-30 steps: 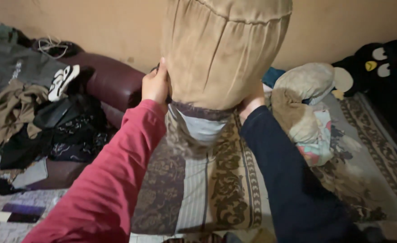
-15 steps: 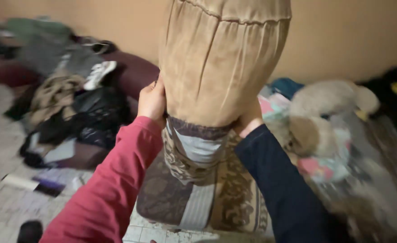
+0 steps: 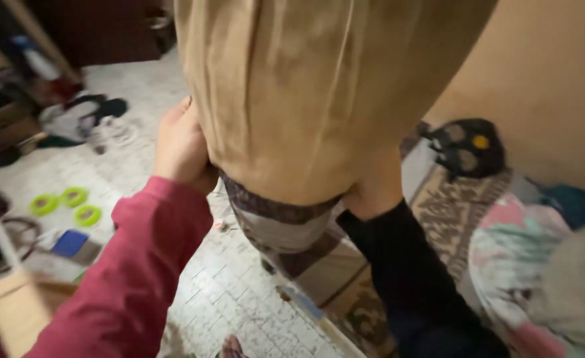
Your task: Putting a patterned fabric cover onto a round cushion and securing it by tying the drawstring.
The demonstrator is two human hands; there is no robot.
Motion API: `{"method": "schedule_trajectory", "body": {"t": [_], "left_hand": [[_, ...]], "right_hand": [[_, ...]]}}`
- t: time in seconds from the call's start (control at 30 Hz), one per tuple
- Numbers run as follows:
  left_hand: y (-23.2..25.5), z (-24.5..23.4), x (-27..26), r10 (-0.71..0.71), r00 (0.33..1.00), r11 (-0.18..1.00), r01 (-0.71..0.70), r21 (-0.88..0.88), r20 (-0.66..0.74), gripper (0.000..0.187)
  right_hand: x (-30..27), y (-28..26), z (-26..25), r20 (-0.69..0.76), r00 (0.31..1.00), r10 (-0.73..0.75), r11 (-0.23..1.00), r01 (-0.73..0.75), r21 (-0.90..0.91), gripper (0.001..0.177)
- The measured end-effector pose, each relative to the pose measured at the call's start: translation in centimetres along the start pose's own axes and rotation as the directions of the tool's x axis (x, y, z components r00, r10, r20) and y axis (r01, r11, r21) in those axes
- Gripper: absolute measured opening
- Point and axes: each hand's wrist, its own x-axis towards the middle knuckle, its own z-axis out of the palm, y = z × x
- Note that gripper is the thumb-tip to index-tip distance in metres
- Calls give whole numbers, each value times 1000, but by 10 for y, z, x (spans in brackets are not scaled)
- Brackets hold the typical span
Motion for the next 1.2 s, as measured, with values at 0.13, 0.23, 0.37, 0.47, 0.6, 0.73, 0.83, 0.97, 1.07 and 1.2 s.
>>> {"method": "schedule_trajectory", "body": {"t": [0.13, 0.23, 0.37, 0.47, 0.6, 0.73, 0.83, 0.97, 1.07, 1.2], "left_hand": [[23, -50, -47, 92, 990, 993, -84, 78, -102, 37], [16, -106, -69, 94, 966, 993, -74, 92, -239, 39], [-28, -207, -88, -28, 881, 996, 64, 60, -473, 39], [-84, -293, -113, -59, 790, 967, 196, 160, -610, 42], [-138, -350, -153, 19, 743, 885, 298, 356, -669, 46], [-161, -369, -197, 13, 643, 725, 521, 450, -766, 43], [-203, -392, -222, 11, 645, 879, 358, 314, -764, 31], [-243, -385, -253, 240, 518, 801, 373, 469, -821, 19], [-253, -379, -246, 451, 500, 693, 326, 643, -739, 20], [-210, -330, -234, 262, 574, 791, 332, 514, -775, 19]], "right_hand": [[-22, 47, 6, 266, 937, -227, 633, 349, -691, 47], [-39, 111, 0, 655, 731, -194, -241, 611, -754, 55], [-59, 229, -20, 247, 960, -129, 580, 275, -767, 53], [-101, 313, -44, 64, 992, 112, 764, -44, -644, 54], [-141, 374, -92, 206, 853, 479, -449, 440, -778, 70], [-167, 397, -107, 254, 829, 499, -594, 540, -596, 74], [-182, 402, -131, 357, 920, 163, -108, 376, -920, 74], [-194, 382, -143, -17, 975, 220, 236, -70, -969, 44], [-175, 344, -106, -58, 978, 201, 406, -137, -904, 34], [-174, 343, -130, -153, 956, 252, 651, -284, -704, 27]]}}
